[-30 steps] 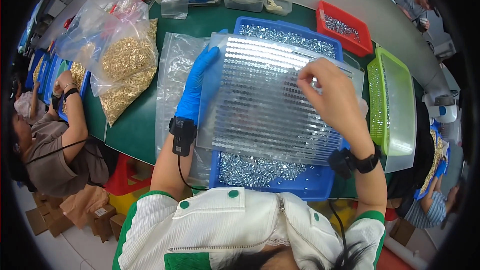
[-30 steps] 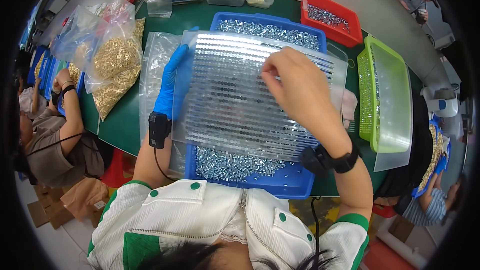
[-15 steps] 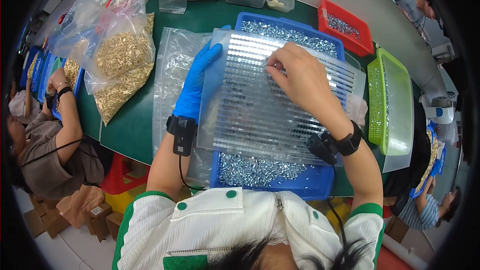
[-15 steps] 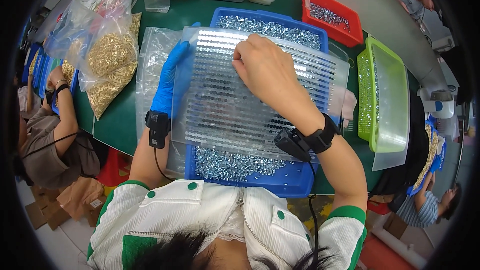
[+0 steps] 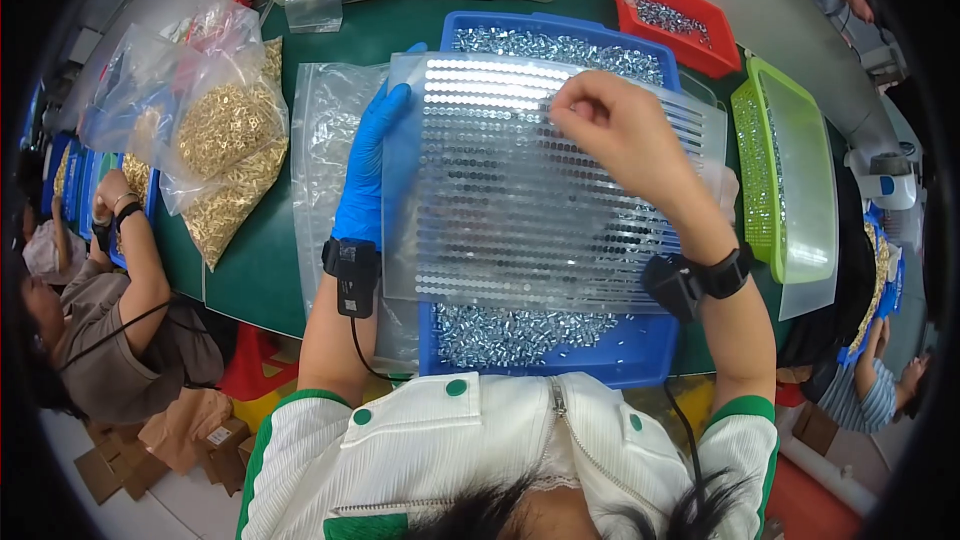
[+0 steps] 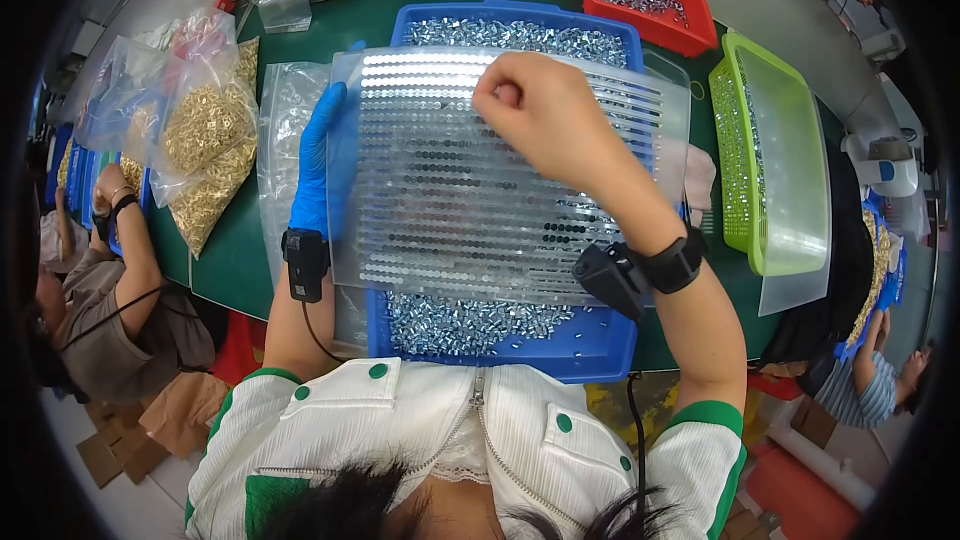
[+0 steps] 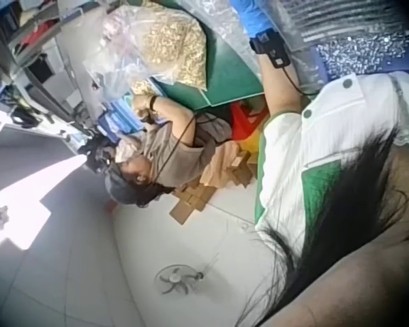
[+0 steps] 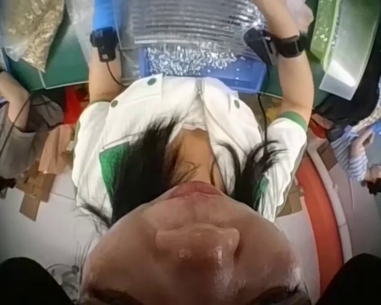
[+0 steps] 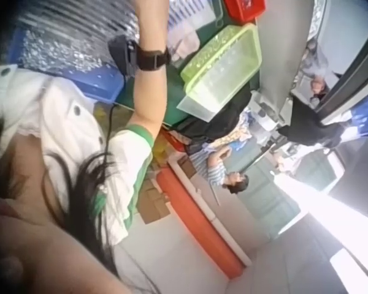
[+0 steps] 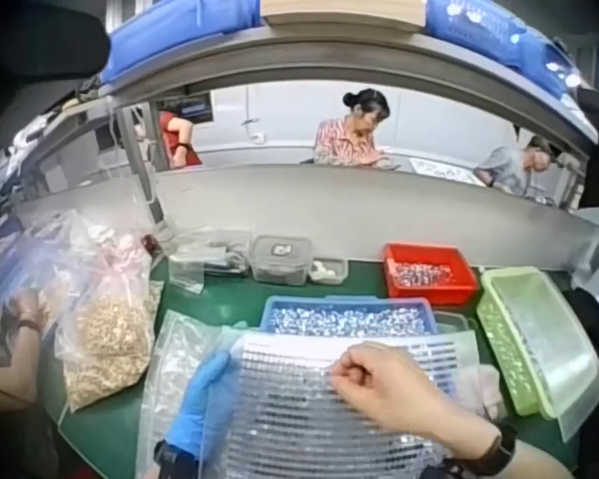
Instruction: The person picks up small metal components from a blue tray and places them into the slots of a transparent template. After filling the slots, the person lifts and shakes the template before setting it back down on the tray.
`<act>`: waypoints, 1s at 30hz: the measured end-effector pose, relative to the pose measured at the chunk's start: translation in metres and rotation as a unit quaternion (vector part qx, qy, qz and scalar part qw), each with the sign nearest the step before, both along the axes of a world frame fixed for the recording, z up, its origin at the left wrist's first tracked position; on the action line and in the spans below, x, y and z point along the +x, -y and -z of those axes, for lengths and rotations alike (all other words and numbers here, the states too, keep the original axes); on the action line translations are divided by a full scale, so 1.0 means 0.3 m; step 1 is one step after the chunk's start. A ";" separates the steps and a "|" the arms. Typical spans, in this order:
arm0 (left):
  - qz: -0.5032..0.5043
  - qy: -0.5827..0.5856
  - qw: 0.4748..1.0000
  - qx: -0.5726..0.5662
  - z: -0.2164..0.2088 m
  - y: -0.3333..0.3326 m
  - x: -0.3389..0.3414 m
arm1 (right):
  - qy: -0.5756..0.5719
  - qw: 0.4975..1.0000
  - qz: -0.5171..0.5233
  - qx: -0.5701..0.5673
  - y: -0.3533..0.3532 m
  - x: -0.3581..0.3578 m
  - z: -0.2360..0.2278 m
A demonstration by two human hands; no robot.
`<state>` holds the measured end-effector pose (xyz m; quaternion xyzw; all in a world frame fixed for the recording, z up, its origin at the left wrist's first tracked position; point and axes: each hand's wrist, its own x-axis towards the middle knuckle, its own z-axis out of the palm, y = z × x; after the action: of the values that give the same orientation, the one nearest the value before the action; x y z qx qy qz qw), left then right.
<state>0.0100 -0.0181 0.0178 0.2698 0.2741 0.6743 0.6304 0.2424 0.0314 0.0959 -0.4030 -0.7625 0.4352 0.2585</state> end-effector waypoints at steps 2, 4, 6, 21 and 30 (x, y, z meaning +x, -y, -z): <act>-0.002 0.001 1.000 -0.003 0.002 0.002 -0.004 | 0.076 0.986 -0.010 0.148 0.026 -0.036 0.014; -0.004 -0.001 1.000 -0.002 0.004 0.000 -0.003 | 0.112 0.969 -0.015 0.221 0.038 -0.052 0.021; -0.007 -0.002 1.000 -0.002 0.003 0.001 -0.002 | 0.129 0.959 -0.016 0.254 0.043 -0.060 0.025; -0.005 0.018 1.000 0.012 0.005 -0.002 -0.006 | -0.404 0.860 0.111 -0.291 -0.188 0.147 -0.057; 0.002 0.013 1.000 0.014 -0.003 -0.004 0.000 | -0.280 0.899 0.279 -0.190 -0.656 0.351 0.011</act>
<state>0.0099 -0.0169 0.0187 0.2698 0.2559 0.6805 0.6314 0.3476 0.2281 0.0927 -0.5026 -0.4174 0.5768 0.4904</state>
